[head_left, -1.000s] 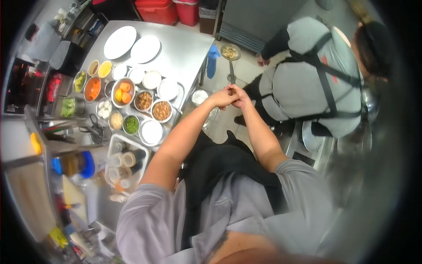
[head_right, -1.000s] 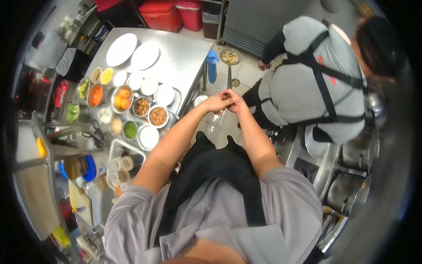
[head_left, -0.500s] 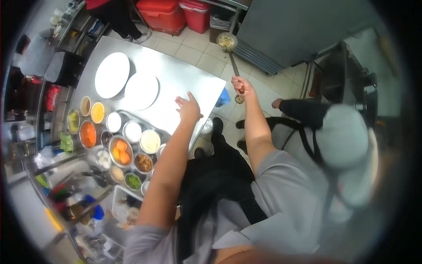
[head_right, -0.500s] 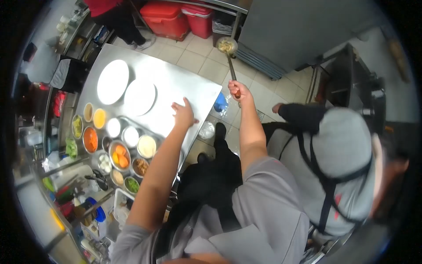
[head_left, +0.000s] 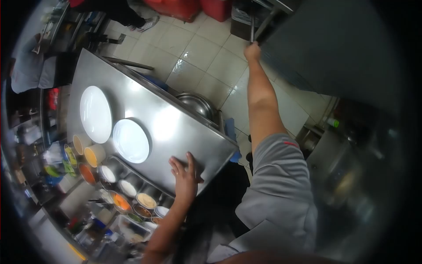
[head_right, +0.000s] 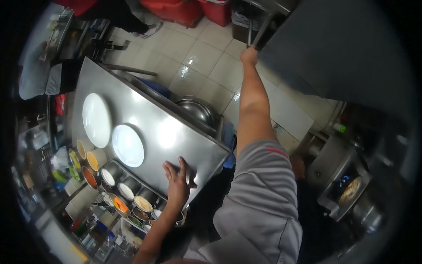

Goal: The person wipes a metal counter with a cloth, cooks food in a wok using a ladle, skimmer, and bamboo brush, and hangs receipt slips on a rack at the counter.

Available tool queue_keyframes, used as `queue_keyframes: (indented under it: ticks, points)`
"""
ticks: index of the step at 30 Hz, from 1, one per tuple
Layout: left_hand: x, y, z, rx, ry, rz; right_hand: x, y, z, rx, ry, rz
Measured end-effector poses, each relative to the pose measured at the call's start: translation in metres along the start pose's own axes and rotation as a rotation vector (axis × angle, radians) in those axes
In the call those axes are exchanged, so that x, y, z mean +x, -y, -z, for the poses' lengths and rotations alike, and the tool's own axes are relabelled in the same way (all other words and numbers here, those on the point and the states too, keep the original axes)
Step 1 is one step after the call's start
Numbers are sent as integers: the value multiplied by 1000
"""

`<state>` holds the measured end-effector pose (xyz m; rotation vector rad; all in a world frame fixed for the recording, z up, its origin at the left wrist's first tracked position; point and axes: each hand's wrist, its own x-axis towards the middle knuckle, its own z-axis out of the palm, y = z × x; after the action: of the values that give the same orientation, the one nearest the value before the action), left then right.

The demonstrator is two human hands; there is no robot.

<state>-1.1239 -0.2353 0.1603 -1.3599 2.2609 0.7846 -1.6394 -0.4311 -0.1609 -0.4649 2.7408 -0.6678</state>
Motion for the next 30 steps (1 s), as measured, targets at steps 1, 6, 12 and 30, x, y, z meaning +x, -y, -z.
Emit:
queue_keyframes:
  ticks: [1,6,12,30]
  points:
    - [-1,0,0,8,-1,21,5,-18,-21,10,20,5]
    - [4,-8,6,-4,24,22,3,-20,-45,34,61,-92]
    - [6,-7,7,10,15,19,-4,-27,-48,24,164,-153]
    - [-10,20,-2,-17,-5,-50,-89,-26,54,226,74,90]
